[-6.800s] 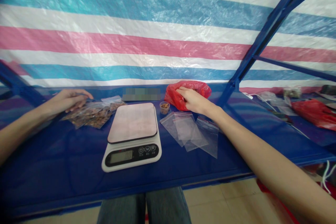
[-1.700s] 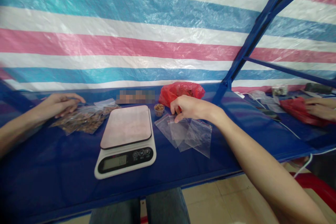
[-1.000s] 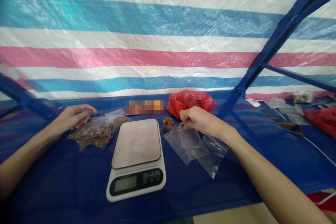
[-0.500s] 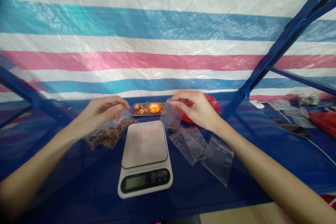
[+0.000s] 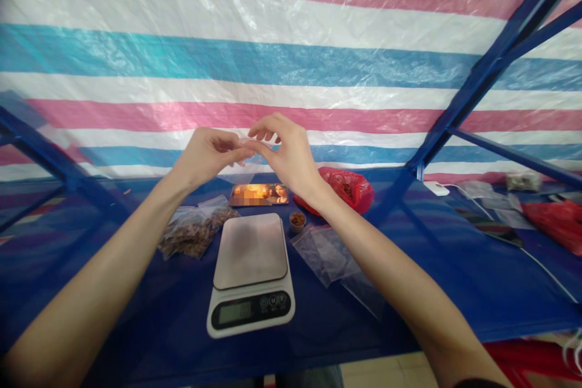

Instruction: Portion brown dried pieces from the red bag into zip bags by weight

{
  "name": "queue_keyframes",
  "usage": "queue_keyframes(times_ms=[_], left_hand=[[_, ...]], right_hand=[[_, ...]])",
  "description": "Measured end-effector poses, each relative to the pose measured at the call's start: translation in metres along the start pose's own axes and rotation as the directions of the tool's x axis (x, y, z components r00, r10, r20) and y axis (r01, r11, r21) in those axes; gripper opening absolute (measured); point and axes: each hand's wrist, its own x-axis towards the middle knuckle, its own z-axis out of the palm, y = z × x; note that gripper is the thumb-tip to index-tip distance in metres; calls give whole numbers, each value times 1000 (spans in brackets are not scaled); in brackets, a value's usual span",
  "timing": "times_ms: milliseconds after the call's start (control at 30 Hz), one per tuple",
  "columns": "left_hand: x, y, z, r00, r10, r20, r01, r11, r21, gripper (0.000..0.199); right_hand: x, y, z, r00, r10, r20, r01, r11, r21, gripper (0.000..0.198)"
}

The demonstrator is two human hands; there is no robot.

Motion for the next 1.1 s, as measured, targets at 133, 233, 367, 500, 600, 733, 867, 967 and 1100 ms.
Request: queue_keyframes(times_ms=[133,233,367,500,600,733,867,967,1100], left_hand=[[2,0,-1,999,-6,44,6,1000,-4,29],[2,-2,-1,996,-23,86,23,1000,-3,32],[-1,-8,2,980,-49,195,54,998,-24,41],[-3,-13,2,955,-70,287,49,996,81,27],[-3,-13,2,961,-81,264,50,991,124,18],[-3,-15,3,956,-65,286,40,995,92,22],[-2,-15,4,970,-30,241,0,993,122,25],[-2,-15,5,970,-16,241,-16,992,127,26],[-4,-17,8,967,-13,253,-26,988,149,29]], right_hand=[[-2,7,0,999,46,9,-46,998,36,23],[-2,13,-3,998,50,45,-53,997,65,23],[-4,19,-5,984,63,165,-78,993,88,24],[-6,25,-2,976,65,210,-82,994,71,20],[-8,26,-1,979,16,202,-19,1000,10,19],[-11,26,-2,985,-32,168,46,996,-80,17],[-11,27,-4,977,-96,189,119,986,-115,13],[-11,29,-5,961,-147,235,174,979,-101,13],[-11,31,-7,948,-153,277,180,981,-71,12]])
